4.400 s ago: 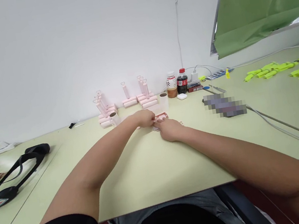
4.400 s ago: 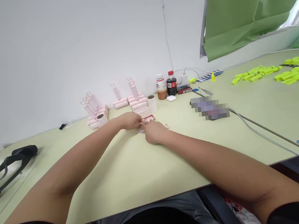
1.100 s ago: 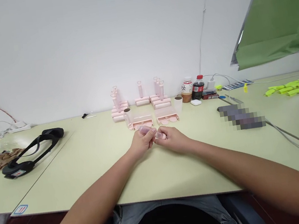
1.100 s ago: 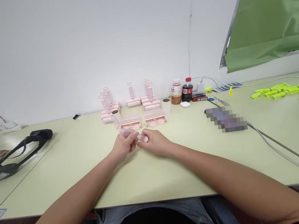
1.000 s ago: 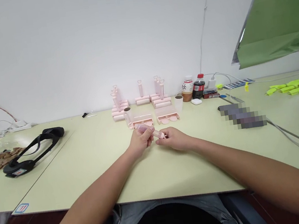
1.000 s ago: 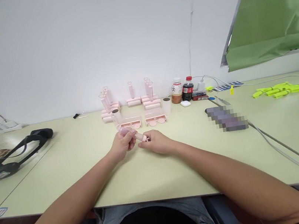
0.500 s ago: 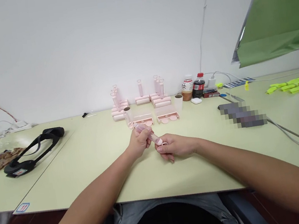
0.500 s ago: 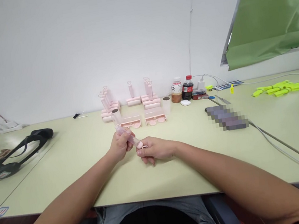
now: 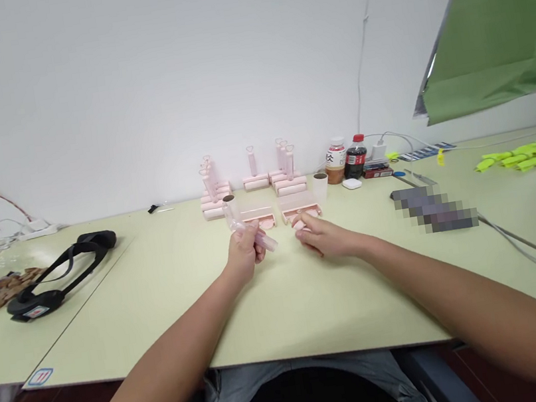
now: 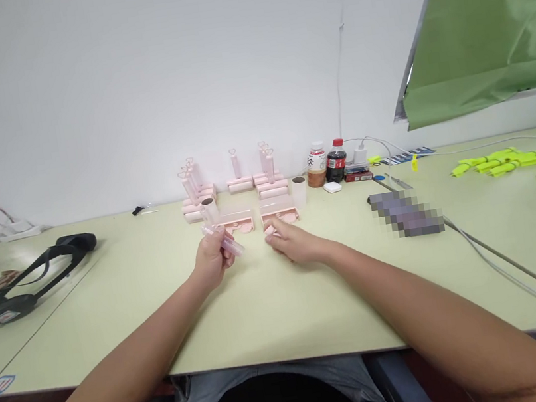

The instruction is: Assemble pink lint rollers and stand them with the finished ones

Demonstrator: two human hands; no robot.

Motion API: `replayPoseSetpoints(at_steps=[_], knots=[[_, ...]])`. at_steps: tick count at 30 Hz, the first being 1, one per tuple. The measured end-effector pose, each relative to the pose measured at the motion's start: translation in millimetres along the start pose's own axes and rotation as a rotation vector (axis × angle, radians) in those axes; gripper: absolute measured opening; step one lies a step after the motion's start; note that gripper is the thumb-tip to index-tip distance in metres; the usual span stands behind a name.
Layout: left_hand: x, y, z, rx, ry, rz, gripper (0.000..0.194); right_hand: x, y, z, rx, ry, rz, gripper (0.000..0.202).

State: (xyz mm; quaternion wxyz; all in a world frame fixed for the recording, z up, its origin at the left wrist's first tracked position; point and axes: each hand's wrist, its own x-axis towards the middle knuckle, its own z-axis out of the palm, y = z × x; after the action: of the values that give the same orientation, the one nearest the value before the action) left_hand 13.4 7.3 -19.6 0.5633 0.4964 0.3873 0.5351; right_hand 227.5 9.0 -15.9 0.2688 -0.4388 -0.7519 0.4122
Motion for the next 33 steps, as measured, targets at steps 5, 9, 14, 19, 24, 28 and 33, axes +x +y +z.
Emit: replayPoseSetpoints(at_steps=[5,9,14,19,24,28,33], knots=[[-3,-5,4.9,0.084,-0.056,0.001,0.041,4,14,-45,-0.151,0.284,0.115,0.012],[-4,-4,5.7,0.1,-0.059,0.005,0.04,9,36,-73,-0.548,0.456,0.264,0.02],[-4,-3,5.6,0.147,-0.072,0.013,0.037,15,60,-86,-0.679,0.481,0.381,0.023],[-5,-5,4.4,0.225,-0.129,0.047,0.036,17,67,-87,-0.652,0.525,0.455,0.036],[-3,-9,2.6,0.274,-0.165,0.063,0.036,16,64,-83,-0.618,0.449,0.417,0.018],[-2,-12,1.5,0.308,-0.187,0.045,0.036,17,65,-79,-0.604,0.439,0.374,0.018],[-3,-13,0.4,0.335,-0.245,0.005,0.039,15,55,-80,-0.471,0.56,0.347,0.045]])
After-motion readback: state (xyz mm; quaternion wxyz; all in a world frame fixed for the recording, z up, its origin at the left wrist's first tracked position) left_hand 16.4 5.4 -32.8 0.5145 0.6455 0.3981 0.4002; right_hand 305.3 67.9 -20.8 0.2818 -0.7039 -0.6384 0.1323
